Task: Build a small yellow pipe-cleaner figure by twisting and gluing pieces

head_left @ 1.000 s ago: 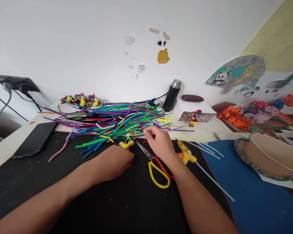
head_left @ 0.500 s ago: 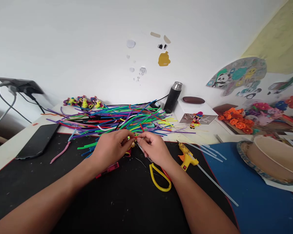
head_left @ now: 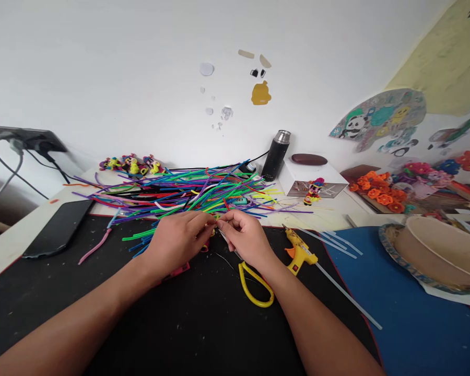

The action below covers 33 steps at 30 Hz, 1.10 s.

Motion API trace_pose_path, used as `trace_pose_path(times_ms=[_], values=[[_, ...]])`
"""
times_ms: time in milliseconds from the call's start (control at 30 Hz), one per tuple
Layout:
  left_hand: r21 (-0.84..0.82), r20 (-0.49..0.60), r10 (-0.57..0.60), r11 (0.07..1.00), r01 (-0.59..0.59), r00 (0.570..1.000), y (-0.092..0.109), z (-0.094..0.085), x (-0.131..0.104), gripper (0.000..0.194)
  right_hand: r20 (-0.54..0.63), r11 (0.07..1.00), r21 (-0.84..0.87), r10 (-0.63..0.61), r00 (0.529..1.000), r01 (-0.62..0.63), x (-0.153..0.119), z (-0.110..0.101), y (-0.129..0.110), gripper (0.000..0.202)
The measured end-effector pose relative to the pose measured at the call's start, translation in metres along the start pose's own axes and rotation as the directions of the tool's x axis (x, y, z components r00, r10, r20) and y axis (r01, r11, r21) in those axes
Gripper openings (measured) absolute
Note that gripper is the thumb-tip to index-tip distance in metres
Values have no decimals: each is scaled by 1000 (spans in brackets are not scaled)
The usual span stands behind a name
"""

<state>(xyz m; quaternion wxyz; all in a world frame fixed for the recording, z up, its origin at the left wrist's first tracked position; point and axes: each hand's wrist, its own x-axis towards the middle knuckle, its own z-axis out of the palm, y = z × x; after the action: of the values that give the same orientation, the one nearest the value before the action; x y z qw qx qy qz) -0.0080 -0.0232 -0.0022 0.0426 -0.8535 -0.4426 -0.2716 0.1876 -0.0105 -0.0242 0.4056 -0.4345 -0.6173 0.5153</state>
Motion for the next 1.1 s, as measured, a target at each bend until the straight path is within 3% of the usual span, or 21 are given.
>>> trace_pose_path(times_ms=[100, 200, 367, 500, 767, 1100], values=[[-238, 68, -211, 946, 221, 975, -2, -4, 3, 26, -31, 1000, 16, -7, 1000, 7, 0, -2, -2, 20], [-536, 208, -343, 743, 401, 916, -8, -10, 8, 38, -77, 999, 31, -31, 997, 34, 0, -5, -4, 21], [-691, 468, -331, 441, 573, 819, -16, -13, 13, 44, -117, 996, 46, -68, 991, 73, 0, -6, -5, 21], [-737, 533, -329, 272, 619, 780, -15, -11, 13, 46, -106, 995, 50, -79, 991, 85, 0, -5, -3, 22], [-729, 487, -384, 317, 607, 785, -11, -8, 13, 43, -57, 994, 88, -55, 997, 60, -1, -2, -3, 24], [-703, 504, -332, 380, 602, 798, 5, -15, 19, 52, -29, 993, 111, -22, 999, 25, -2, 2, -5, 25]])
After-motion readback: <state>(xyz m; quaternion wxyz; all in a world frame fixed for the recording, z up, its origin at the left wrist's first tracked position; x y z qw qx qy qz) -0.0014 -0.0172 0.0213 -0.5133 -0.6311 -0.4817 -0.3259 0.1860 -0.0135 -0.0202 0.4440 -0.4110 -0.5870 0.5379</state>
